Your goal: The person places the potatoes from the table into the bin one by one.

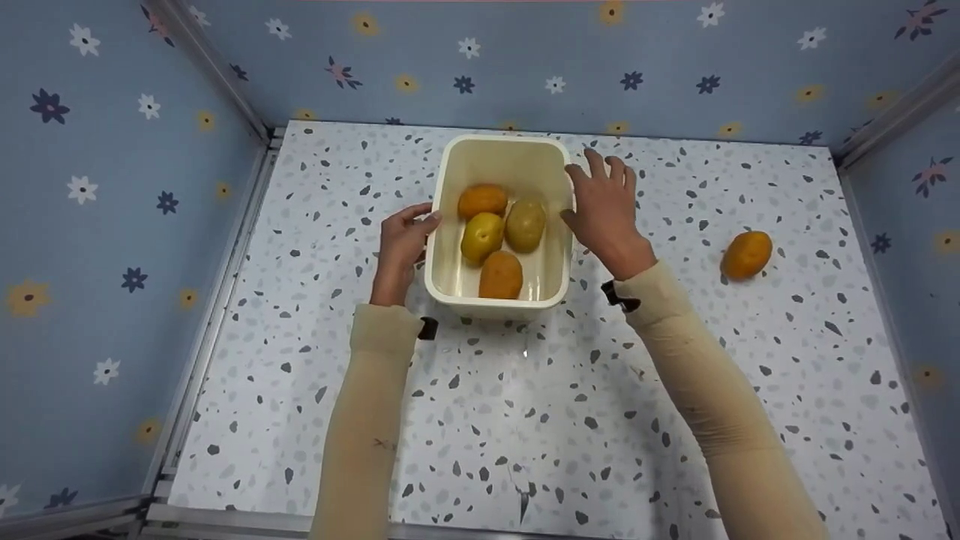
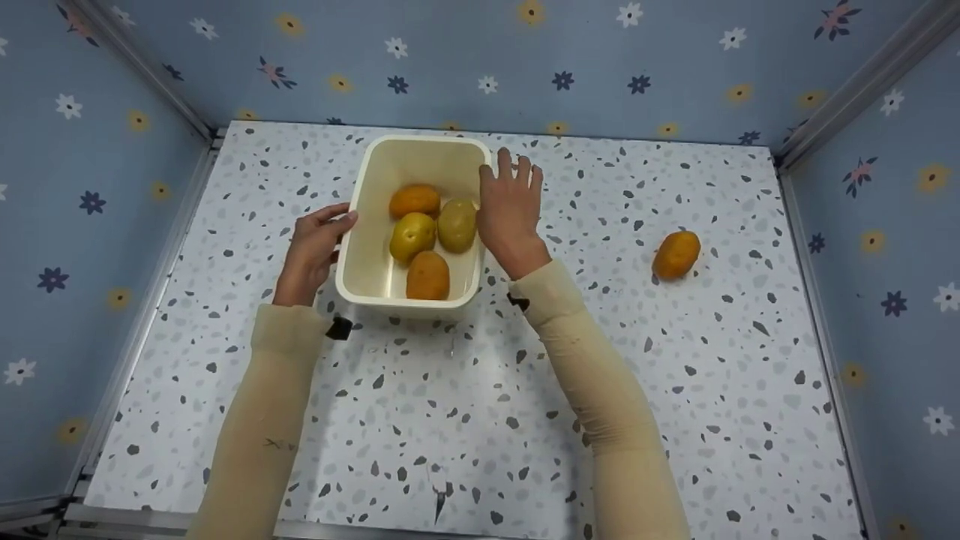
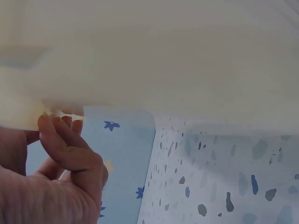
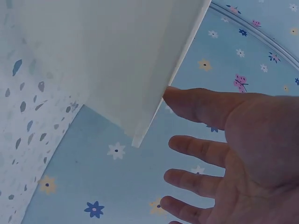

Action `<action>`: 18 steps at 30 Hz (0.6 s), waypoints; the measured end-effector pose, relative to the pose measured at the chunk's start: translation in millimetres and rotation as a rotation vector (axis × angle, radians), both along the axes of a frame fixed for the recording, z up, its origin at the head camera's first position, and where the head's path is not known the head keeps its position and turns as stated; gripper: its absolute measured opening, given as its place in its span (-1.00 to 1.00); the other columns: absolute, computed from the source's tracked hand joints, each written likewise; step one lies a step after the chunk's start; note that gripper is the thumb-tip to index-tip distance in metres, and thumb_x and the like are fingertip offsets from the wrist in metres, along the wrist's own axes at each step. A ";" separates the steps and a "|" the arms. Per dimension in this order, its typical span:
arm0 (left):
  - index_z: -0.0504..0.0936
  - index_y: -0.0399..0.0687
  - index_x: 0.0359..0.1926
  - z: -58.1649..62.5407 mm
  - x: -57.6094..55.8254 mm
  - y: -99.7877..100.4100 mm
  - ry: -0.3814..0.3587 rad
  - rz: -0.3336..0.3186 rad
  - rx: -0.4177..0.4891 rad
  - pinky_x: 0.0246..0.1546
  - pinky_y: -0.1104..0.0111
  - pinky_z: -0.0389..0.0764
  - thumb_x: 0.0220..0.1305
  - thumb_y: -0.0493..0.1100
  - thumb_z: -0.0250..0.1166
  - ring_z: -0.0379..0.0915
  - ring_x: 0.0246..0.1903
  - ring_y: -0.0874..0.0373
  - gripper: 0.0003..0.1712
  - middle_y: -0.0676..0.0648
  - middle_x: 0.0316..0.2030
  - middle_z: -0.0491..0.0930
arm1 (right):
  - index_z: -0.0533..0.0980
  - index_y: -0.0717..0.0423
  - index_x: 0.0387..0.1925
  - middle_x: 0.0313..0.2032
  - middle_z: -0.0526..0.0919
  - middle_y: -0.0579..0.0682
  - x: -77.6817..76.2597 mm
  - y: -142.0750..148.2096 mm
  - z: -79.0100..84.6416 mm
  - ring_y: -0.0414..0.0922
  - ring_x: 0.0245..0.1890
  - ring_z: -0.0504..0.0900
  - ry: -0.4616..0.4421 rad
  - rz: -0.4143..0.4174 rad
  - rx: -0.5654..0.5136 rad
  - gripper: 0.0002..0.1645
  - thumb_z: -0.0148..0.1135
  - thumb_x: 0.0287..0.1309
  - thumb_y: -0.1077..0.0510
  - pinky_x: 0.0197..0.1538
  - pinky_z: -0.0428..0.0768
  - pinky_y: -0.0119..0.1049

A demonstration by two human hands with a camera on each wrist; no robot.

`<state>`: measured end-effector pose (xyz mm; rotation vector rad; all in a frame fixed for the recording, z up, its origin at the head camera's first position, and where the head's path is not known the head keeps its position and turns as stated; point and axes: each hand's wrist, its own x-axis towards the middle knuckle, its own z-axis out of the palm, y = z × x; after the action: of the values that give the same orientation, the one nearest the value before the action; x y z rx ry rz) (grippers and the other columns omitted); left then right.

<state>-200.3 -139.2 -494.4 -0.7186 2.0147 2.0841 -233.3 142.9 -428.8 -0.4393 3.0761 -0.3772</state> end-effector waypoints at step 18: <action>0.63 -0.17 0.33 1.5 1.9 -0.9 0.028 -0.007 0.032 -0.06 0.16 0.78 0.52 -0.14 0.34 0.73 0.01 -0.14 -0.55 -0.39 0.21 0.61 | 0.45 0.24 0.43 0.59 0.14 0.30 5.3 48.4 -17.9 0.37 0.50 0.15 0.070 -0.097 -0.073 -0.40 0.33 0.46 0.17 0.50 0.08 0.32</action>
<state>-198.4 -140.1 -492.9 -0.6797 1.9903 2.1295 -228.0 191.3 -446.7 -0.3113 3.1685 -0.4879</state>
